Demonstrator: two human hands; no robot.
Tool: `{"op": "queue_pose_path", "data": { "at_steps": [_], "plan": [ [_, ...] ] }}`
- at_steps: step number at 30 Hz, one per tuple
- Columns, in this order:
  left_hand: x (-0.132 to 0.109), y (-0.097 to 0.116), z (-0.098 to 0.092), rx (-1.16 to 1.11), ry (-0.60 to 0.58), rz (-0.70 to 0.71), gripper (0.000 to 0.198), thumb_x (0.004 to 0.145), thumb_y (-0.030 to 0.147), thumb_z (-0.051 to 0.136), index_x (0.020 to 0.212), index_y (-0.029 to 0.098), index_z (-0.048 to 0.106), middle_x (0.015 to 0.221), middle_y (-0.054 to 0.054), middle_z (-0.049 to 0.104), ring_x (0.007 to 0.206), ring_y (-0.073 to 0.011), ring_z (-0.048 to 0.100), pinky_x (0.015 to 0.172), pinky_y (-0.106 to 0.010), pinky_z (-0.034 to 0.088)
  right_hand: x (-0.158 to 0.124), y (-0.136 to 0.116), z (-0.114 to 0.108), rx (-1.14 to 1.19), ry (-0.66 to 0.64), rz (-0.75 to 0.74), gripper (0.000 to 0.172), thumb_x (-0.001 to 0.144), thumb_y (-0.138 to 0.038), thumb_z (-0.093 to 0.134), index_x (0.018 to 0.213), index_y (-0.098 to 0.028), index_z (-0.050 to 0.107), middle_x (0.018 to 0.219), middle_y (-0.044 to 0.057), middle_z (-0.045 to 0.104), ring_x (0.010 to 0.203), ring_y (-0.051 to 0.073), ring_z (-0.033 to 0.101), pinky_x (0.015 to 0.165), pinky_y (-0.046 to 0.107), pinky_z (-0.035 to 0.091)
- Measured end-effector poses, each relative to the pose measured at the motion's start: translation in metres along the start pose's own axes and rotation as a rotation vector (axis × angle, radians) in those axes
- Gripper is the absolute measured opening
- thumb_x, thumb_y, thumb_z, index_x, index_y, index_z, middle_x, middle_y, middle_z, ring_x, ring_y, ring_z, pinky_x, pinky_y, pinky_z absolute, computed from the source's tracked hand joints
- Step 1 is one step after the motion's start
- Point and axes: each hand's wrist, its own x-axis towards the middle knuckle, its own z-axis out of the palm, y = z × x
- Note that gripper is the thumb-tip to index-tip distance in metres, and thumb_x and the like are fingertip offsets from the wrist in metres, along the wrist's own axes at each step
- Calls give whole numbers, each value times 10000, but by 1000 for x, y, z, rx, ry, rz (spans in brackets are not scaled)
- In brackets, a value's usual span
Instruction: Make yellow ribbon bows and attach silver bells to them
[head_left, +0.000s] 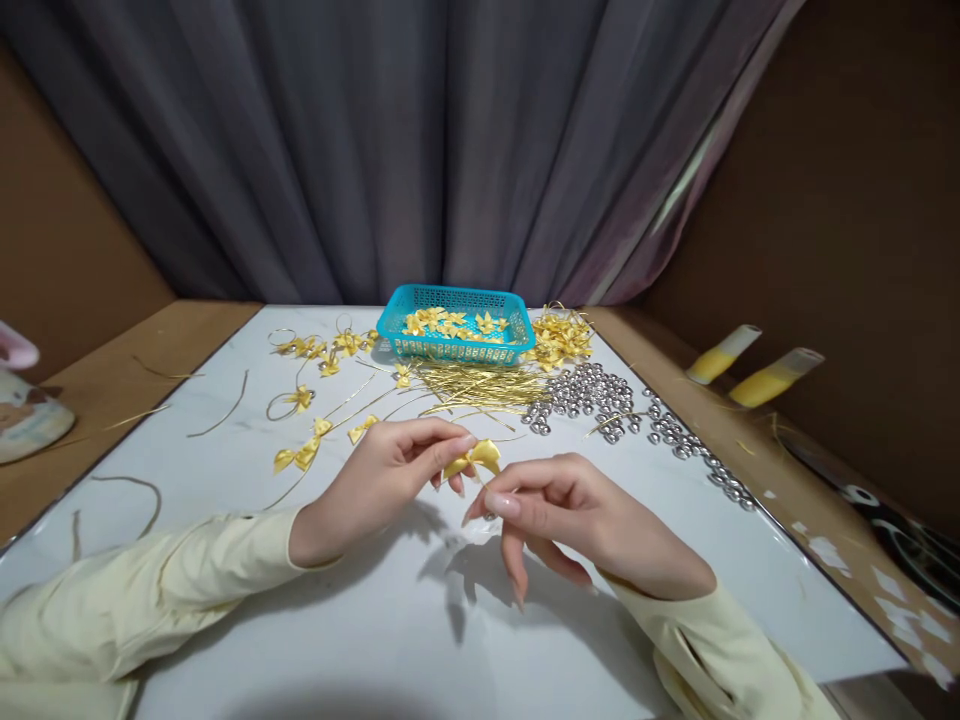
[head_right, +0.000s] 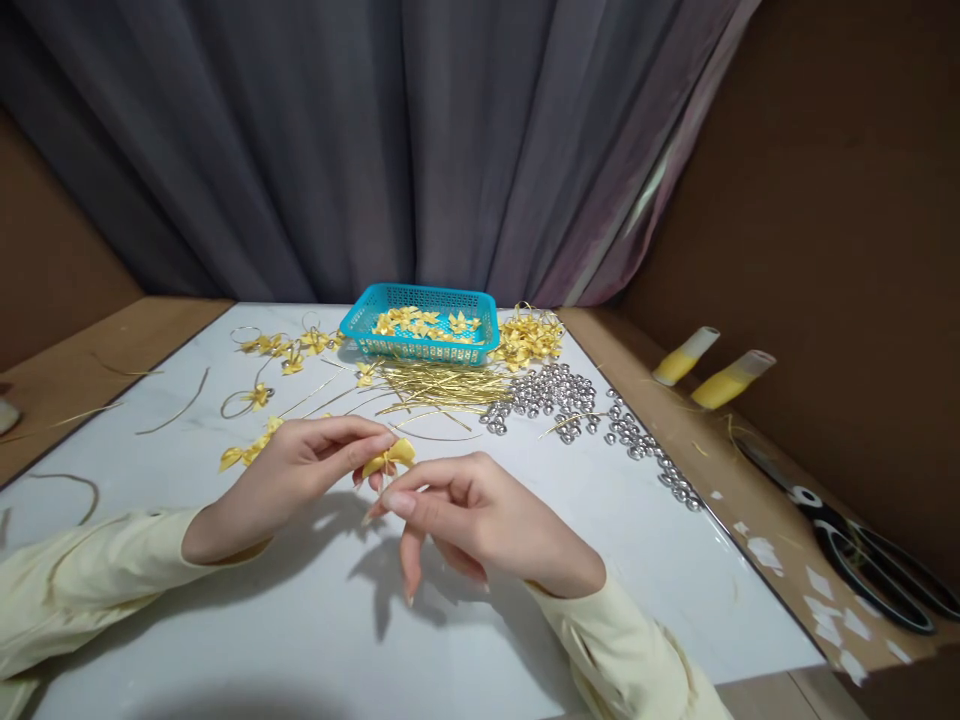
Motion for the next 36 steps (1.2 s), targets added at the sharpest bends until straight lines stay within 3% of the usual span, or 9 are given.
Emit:
{"op": "queue_pose_path", "data": {
  "at_steps": [5, 11, 14, 19, 21, 26, 28, 36],
  "plan": [
    [-1, 2, -1, 2, 31, 38, 150, 845, 250, 568, 780, 170, 677, 588, 35, 630, 529, -69, 554, 550, -151, 458, 0, -1, -4, 146, 37, 14, 284, 911, -399, 469, 1014, -163, 589, 560, 10, 678, 253, 27, 361, 281, 133, 224],
    [-2, 4, -2, -24, 49, 75, 145, 850, 230, 564, 775, 189, 682, 618, 37, 651, 580, -75, 585, 584, -152, 470, 4, 1, -5, 235, 129, 67, 283, 909, -377, 461, 1028, -144, 568, 487, 25, 666, 198, 14, 216, 249, 136, 132],
    [-2, 2, -2, 31, 93, 126, 125, 841, 248, 584, 782, 207, 686, 690, 35, 671, 643, -85, 598, 621, -168, 468, 8, 0, -3, 223, 149, 130, 223, 876, -344, 522, 979, -149, 558, 427, 2, 630, 212, 41, 342, 242, 119, 215],
    [-3, -4, 0, 140, 164, 212, 104, 826, 243, 604, 802, 212, 700, 769, 8, 676, 707, -115, 593, 641, -208, 452, 16, 5, 1, 174, 193, 132, 202, 835, -329, 588, 944, -159, 582, 677, 12, 701, 228, 20, 411, 217, 126, 228],
    [-3, -6, 1, 159, 176, 253, 104, 822, 226, 607, 820, 206, 709, 781, -8, 668, 719, -127, 591, 643, -221, 452, 19, 9, 1, 182, 159, 113, 239, 829, -317, 599, 1014, -166, 596, 636, -14, 677, 236, 21, 417, 216, 125, 219],
    [-3, -9, 3, 145, 204, 304, 120, 819, 172, 602, 846, 190, 718, 776, -22, 659, 713, -127, 597, 654, -221, 470, 22, 14, -3, 363, -121, 212, 377, 908, -314, 461, 1245, -149, 498, 516, -14, 660, 178, 15, 299, 217, 121, 231],
    [-3, -10, 4, 143, 212, 321, 125, 814, 165, 605, 849, 190, 722, 775, -25, 662, 720, -132, 600, 659, -223, 474, 22, 15, -2, 408, -171, 216, 400, 909, -309, 458, 1274, -147, 463, 522, -13, 668, 167, 12, 268, 221, 121, 263],
    [-1, -8, 3, 142, 216, 211, 110, 811, 241, 620, 828, 193, 718, 774, -17, 698, 685, -134, 602, 673, -235, 482, 22, 17, 2, 287, 13, 154, 300, 856, -399, 552, 962, -121, 592, 430, -33, 604, 217, 44, 409, 212, 112, 220]
  ]
}}
